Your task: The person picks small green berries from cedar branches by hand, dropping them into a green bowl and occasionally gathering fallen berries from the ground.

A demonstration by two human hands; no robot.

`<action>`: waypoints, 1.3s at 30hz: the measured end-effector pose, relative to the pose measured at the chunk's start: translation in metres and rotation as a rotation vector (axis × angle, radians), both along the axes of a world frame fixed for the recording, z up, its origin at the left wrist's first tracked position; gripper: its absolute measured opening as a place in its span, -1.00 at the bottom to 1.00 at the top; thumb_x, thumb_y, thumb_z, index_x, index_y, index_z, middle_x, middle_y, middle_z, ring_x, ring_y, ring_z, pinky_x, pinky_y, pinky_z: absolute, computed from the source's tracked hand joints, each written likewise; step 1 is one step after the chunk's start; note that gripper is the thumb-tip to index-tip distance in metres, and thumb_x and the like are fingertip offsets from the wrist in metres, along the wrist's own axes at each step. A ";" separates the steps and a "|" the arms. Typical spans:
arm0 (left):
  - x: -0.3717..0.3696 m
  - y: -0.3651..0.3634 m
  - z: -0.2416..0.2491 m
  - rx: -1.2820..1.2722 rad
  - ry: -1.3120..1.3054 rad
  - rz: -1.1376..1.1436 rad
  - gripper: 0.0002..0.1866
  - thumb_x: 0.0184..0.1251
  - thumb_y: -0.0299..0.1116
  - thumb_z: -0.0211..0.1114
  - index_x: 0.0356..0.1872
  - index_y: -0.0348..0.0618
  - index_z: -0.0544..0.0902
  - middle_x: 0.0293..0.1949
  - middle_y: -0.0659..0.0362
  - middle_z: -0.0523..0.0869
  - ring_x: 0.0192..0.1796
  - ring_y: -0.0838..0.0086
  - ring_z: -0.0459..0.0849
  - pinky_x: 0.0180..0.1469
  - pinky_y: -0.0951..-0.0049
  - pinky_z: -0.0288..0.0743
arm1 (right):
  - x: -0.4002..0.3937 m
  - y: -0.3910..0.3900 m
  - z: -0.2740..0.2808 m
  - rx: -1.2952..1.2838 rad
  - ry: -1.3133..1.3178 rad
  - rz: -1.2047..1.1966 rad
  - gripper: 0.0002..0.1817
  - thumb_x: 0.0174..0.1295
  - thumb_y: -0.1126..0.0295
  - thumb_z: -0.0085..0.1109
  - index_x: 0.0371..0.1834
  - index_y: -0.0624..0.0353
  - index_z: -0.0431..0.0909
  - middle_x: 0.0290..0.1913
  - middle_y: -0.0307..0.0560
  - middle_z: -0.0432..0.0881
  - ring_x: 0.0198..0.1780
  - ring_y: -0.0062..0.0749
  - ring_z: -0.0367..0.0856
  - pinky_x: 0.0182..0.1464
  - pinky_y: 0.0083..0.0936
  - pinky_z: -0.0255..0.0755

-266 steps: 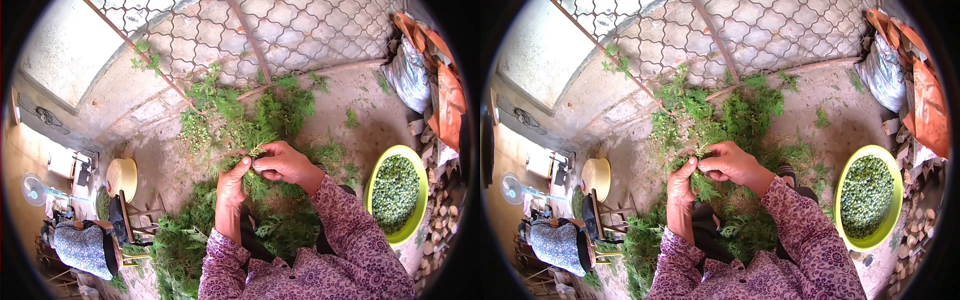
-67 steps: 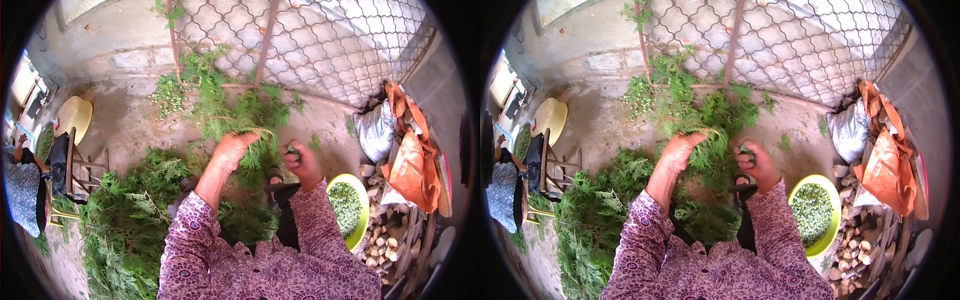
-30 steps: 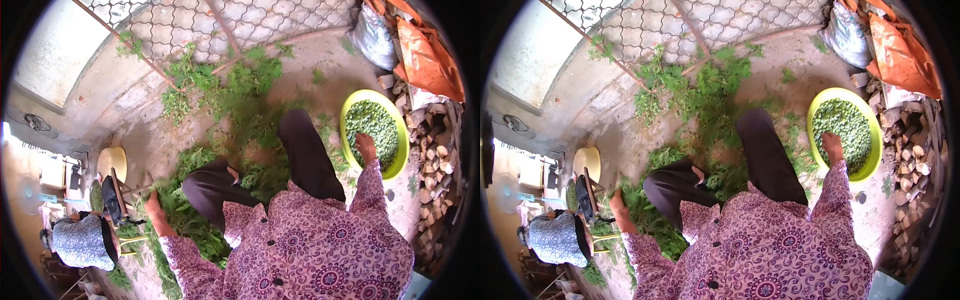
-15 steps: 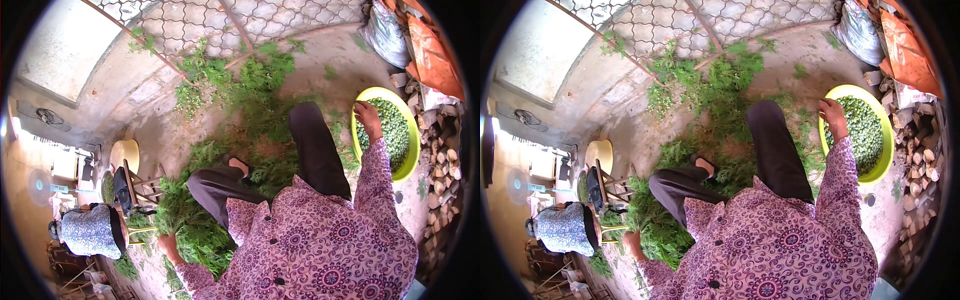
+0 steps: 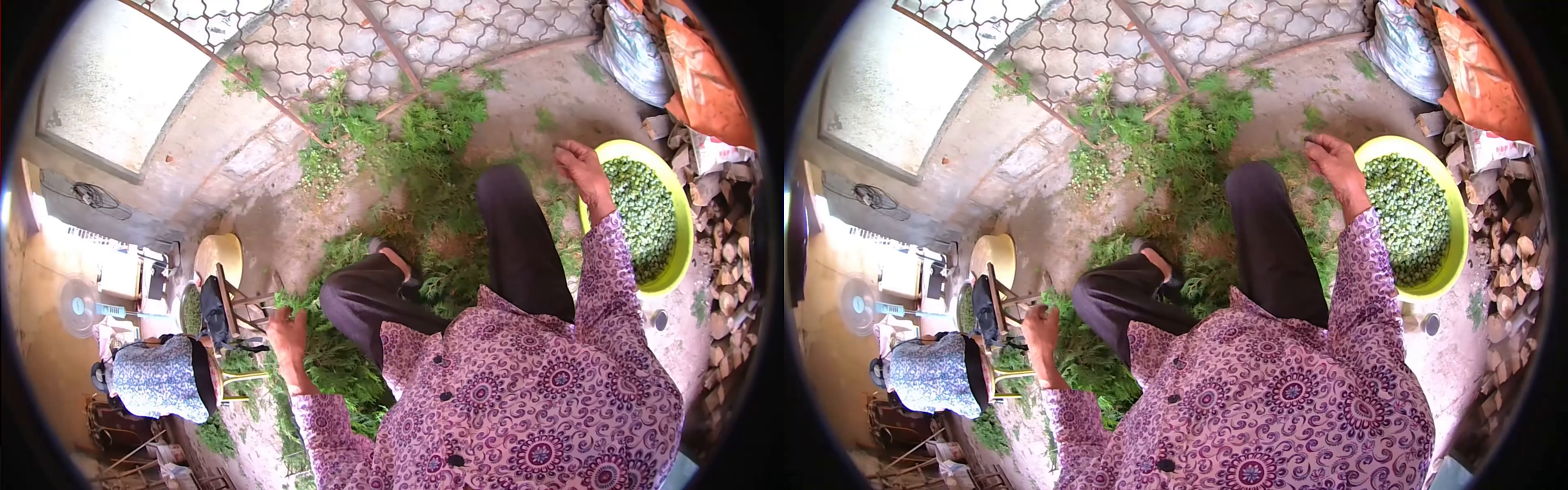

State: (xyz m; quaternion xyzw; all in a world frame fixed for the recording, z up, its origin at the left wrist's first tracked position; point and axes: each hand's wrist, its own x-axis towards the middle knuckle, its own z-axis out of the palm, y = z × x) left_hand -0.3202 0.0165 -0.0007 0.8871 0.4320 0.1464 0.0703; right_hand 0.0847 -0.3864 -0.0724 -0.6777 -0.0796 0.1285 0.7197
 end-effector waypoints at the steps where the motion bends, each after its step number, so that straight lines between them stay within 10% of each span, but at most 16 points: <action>1: 0.017 -0.002 0.006 0.020 -0.052 -0.048 -0.71 -0.02 -0.33 0.30 -0.30 -0.31 0.59 -0.31 -0.06 0.62 -0.32 0.20 0.61 -0.24 0.35 0.48 | -0.002 0.005 0.006 -0.017 -0.011 0.000 -0.68 0.12 0.32 0.14 -0.07 0.22 0.49 -0.34 -0.35 0.52 -0.38 -0.71 0.43 -0.32 -0.74 0.33; 14: 0.164 0.005 -0.001 -0.090 -0.436 -0.449 -0.73 -0.09 -0.41 0.36 -0.32 -0.27 0.58 -0.28 -0.01 0.60 -0.28 0.20 0.60 -0.22 0.33 0.48 | 0.011 0.160 0.071 -0.276 -0.138 0.388 -0.62 0.08 0.33 0.14 -0.04 0.29 0.47 -0.27 -0.17 0.57 -0.31 -0.56 0.51 -0.24 -0.63 0.43; 22: 0.189 0.042 -0.067 -0.160 -0.310 -0.428 -0.72 -0.08 -0.37 0.34 -0.31 -0.27 0.57 -0.21 -0.06 0.57 -0.16 0.08 0.54 -0.12 0.24 0.43 | 0.030 0.278 -0.121 -0.806 -0.638 0.697 -0.66 -0.14 0.19 0.10 -0.48 0.28 0.60 -0.46 0.15 0.57 -0.37 -0.06 0.54 -0.24 -0.25 0.42; 30: 0.201 0.047 -0.052 -0.106 -0.186 -0.430 -0.70 -0.07 -0.40 0.33 -0.28 -0.34 0.56 -0.23 -0.07 0.57 -0.19 0.07 0.56 -0.16 0.29 0.46 | 0.005 0.320 -0.225 -1.092 -0.159 0.815 -0.28 0.04 0.22 0.12 0.28 0.20 0.10 0.26 0.23 0.15 0.19 0.05 0.25 0.16 -0.24 0.24; 36: 0.210 0.048 -0.049 -0.135 -0.185 -0.432 -0.69 -0.07 -0.39 0.34 -0.26 -0.32 0.56 -0.20 -0.08 0.57 -0.17 0.06 0.56 -0.15 0.27 0.46 | 0.012 0.332 -0.241 -1.162 0.033 0.802 -0.18 0.09 0.33 0.13 0.37 0.11 -0.15 0.29 0.28 0.04 0.19 0.06 0.26 0.12 -0.22 0.30; 39: 0.213 0.047 -0.051 -0.137 -0.148 -0.462 -0.68 -0.11 -0.45 0.35 -0.27 -0.28 0.51 -0.22 -0.04 0.54 -0.17 0.02 0.52 -0.13 0.22 0.44 | 0.015 0.327 -0.242 -1.285 -0.123 0.854 -0.53 0.06 0.38 0.12 0.07 0.20 0.32 0.04 0.19 0.36 -0.02 0.00 0.41 -0.04 -0.18 0.39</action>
